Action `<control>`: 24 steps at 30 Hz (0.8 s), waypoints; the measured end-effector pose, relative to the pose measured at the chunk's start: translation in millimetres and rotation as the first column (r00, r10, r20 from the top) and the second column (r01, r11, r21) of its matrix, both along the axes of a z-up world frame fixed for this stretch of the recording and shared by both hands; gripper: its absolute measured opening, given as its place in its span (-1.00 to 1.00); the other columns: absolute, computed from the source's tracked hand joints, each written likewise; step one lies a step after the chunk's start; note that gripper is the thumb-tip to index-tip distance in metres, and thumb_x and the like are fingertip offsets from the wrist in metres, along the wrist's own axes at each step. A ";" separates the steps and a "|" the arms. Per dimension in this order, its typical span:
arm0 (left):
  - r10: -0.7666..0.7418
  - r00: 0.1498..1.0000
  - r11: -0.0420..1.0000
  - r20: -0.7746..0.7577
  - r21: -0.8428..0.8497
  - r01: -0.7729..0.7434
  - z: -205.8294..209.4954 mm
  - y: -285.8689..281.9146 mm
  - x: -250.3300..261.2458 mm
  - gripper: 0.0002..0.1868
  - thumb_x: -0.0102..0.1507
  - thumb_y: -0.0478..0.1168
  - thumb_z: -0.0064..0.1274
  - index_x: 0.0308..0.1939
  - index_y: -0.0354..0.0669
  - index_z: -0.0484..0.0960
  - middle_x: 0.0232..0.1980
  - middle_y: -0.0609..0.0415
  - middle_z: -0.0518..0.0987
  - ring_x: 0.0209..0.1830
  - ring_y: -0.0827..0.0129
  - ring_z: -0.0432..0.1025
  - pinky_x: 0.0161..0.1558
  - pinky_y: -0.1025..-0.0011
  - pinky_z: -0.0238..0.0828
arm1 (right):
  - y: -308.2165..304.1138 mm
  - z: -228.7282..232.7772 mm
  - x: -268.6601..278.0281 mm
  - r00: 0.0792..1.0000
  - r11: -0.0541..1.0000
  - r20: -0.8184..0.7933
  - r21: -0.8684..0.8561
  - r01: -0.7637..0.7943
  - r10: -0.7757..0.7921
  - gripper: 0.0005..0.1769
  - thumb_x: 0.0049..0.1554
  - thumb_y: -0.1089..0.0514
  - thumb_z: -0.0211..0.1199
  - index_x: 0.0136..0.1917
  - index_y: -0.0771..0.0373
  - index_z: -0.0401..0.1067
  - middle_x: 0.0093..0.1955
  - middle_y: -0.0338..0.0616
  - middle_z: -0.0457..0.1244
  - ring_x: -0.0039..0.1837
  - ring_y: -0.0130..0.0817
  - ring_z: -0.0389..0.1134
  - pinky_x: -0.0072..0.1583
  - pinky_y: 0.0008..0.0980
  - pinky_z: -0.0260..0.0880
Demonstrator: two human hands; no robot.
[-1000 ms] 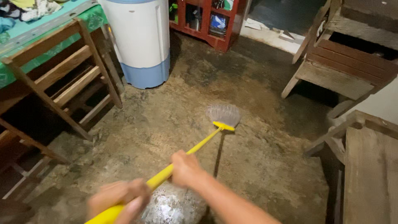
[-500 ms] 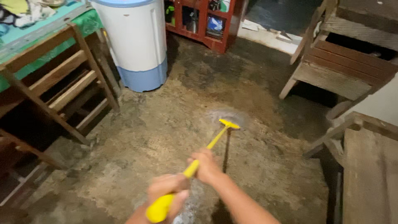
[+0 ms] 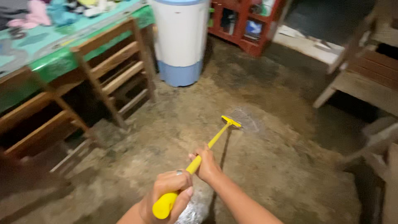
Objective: The person mops the concrete floor using a yellow mop, repeatedly pushing it across the wet surface, wringing the mop head by hand into a black bucket, and continuing to mop around furniture.
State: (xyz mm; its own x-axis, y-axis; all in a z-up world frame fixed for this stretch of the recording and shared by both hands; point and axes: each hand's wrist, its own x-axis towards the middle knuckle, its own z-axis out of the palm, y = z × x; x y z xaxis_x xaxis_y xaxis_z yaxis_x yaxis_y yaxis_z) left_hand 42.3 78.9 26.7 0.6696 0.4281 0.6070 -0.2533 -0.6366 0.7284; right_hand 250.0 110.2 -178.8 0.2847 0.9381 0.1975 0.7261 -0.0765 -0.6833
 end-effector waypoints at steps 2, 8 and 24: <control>0.078 0.997 0.997 0.028 0.014 -0.078 -5.9 0.7 -54.2 -0.84 0.21 -0.47 0.04 -0.43 -0.25 0.43 -0.43 -0.01 0.49 -0.44 0.19 0.46 -0.32 0.31 0.37 | 7.5 19.4 -63.8 0.997 0.992 -0.052 -0.117 -0.057 0.052 -0.69 0.13 -0.02 0.35 -0.21 0.27 0.46 0.04 0.37 0.29 0.10 0.28 0.35 0.14 0.05 0.38; 0.429 0.901 0.903 0.059 -0.058 -0.426 -14.6 -17.1 -228.7 -0.86 0.15 -0.40 0.06 -0.50 -0.26 0.47 -0.49 0.02 0.53 -0.50 0.30 0.52 -0.34 0.36 0.44 | 21.7 49.4 -255.9 0.909 0.907 -0.047 0.113 -0.407 0.414 -0.75 0.11 0.01 0.41 -0.21 0.24 0.55 0.21 0.55 0.17 0.23 0.43 0.27 0.20 0.09 0.35; 0.473 0.876 0.875 0.099 0.063 -0.480 -55.4 19.6 -290.3 -0.88 0.19 -0.31 0.10 -0.42 -0.17 0.48 -0.46 0.05 0.49 -0.50 0.24 0.43 -0.40 0.34 0.35 | 55.7 70.7 -341.3 0.752 0.752 0.050 0.034 -0.659 0.657 -0.74 0.01 0.00 0.40 -0.12 0.19 0.52 -0.05 0.01 0.35 0.13 0.08 0.33 0.17 -0.05 0.35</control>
State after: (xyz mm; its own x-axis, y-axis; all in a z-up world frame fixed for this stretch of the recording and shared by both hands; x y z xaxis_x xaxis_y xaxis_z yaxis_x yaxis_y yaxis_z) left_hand -248.0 98.5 -28.7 0.3464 0.6287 0.6962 0.0419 -0.7518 0.6581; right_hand -91.4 165.8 -108.0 -0.4067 0.8807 0.2430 0.6073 0.4593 -0.6482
